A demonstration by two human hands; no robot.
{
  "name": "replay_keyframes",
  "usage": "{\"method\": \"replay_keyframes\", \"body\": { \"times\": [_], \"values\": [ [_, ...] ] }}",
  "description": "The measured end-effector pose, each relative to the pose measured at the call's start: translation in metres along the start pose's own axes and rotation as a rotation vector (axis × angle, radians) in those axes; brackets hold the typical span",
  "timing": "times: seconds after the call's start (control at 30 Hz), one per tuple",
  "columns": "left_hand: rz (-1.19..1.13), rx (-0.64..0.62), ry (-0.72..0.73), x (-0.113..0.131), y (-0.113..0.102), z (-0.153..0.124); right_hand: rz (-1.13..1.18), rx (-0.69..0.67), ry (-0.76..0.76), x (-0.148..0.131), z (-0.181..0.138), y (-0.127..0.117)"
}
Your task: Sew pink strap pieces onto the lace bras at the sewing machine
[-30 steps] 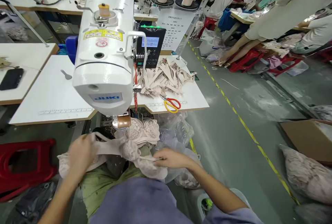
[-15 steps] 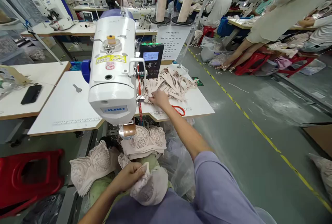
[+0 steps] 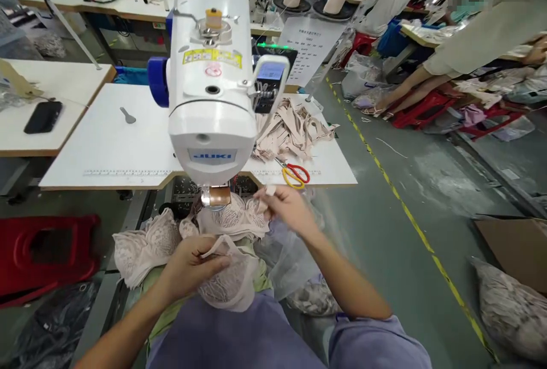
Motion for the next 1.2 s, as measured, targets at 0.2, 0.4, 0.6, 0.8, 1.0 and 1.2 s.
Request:
{"method": "replay_keyframes", "body": {
  "times": [0.2,0.4,0.6,0.8,1.0,1.2],
  "values": [
    [0.068,0.253,-0.027,-0.005,0.005,0.004,-0.063,-0.206,-0.098,0.018,-0.034,0.075],
    [-0.129,-0.32,-0.234,-0.043,0.023,0.004,0.126,0.172,0.069,0.056,-0.004,0.016],
    [-0.064,-0.307,-0.278,-0.058,0.009,-0.007,0.239,0.493,-0.005,0.076,0.024,-0.048],
    [-0.122,-0.21,-0.294,-0.053,0.007,-0.001,0.433,-0.011,0.386,0.114,-0.012,0.042],
    [-0.053,-0.167,-0.268,-0.037,0.013,0.006,0.453,-0.241,0.424,0.104,-0.057,0.117],
    [0.101,-0.077,-0.288,-0.042,0.0,0.002,0.526,0.171,0.306,0.095,-0.026,0.053]
  ]
}}
Point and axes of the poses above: each hand's wrist, its own z-axis towards the middle knuckle, its own y-axis out of the palm, x = y × z, the point moved 6 cm from there along z, towards the middle knuckle
